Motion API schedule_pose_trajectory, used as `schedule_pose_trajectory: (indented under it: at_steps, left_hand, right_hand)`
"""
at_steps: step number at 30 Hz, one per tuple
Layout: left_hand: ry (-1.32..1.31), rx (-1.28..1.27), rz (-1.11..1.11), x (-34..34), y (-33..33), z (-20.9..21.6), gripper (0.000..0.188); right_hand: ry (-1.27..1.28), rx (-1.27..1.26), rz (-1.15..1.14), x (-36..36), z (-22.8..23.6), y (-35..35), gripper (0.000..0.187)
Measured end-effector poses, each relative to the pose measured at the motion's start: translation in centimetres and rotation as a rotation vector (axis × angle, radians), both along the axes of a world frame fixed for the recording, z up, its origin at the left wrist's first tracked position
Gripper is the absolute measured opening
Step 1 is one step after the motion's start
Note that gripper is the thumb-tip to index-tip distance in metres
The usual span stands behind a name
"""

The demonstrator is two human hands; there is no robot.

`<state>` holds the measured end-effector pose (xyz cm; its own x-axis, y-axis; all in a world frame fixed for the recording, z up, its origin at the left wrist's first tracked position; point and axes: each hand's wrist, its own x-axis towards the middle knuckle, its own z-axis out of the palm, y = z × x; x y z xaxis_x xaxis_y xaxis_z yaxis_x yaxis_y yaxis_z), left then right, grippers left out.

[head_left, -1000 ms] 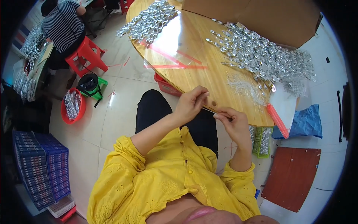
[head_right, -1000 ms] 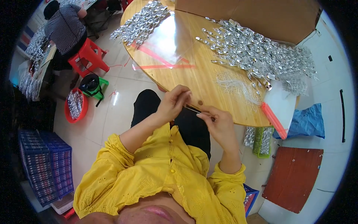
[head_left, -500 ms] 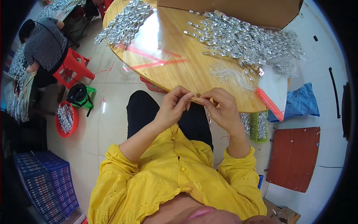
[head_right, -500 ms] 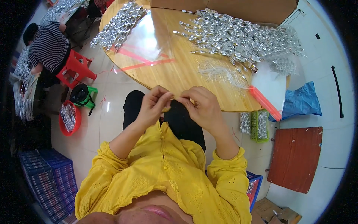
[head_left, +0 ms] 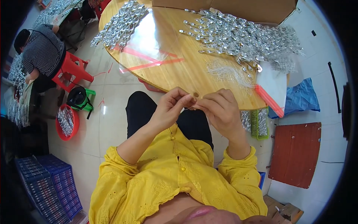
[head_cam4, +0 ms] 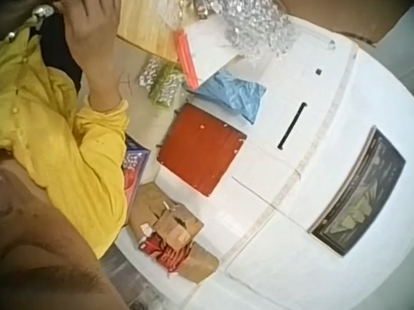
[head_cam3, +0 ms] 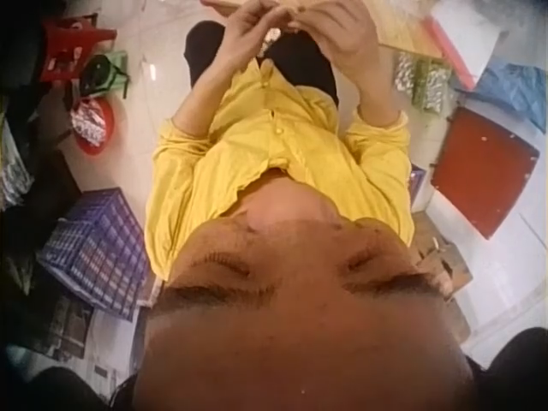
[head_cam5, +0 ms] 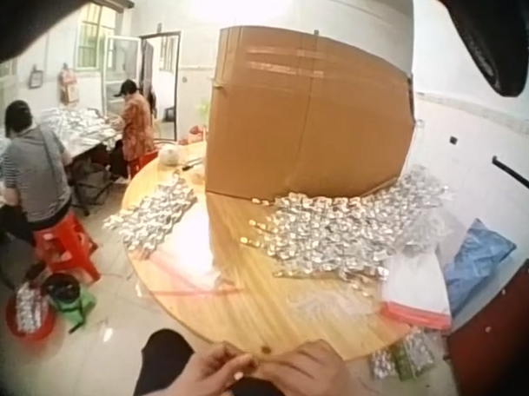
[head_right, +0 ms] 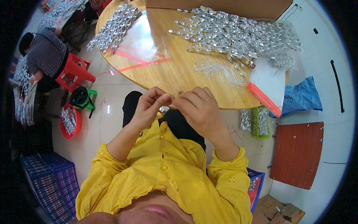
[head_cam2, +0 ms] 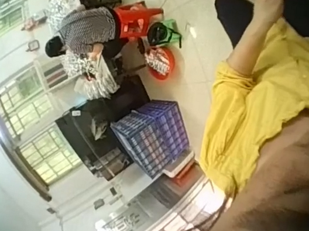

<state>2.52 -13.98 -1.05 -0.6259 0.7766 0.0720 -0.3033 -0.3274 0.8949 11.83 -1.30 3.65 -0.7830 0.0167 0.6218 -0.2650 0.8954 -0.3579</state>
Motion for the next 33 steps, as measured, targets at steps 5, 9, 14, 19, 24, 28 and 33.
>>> schedule_pose_trajectory:
  at_steps: [5,9,14,19,24,28,33]
  left_hand:
    - [0.183,-0.120,-0.057,-0.2,-0.5,-0.4,0.012]
    - [0.092,-0.074,-0.032,-0.1,-0.7,-0.3,0.012]
    - [0.053,-0.073,-0.042,0.2,-0.8,-0.5,0.011]
    - [-0.019,-0.049,-0.010,0.3,-1.0,-0.6,0.010]
    - [0.031,-0.023,0.008,0.3,-1.0,-0.3,0.010]
    - [0.019,-0.007,-0.028,0.6,-1.0,-0.4,0.011]
    - [0.029,-0.067,-0.128,0.6,-1.3,0.0,0.011]
  right_hand:
    - [-0.062,0.066,-0.028,-0.3,-0.2,0.7,0.014]
    - [-0.108,-0.329,-0.003,0.0,-1.4,0.8,0.010]
    - [-0.072,-0.535,0.049,0.3,-2.9,0.1,0.009]
    - [-0.036,-1.239,0.067,0.3,-3.8,-0.5,0.017]
    - [0.056,-1.304,0.153,0.2,-6.1,-1.8,0.026]
    - [0.059,-1.175,0.135,0.1,-6.6,-2.0,0.021]
    - [0.107,-1.041,0.149,-0.4,-6.4,-1.6,0.015]
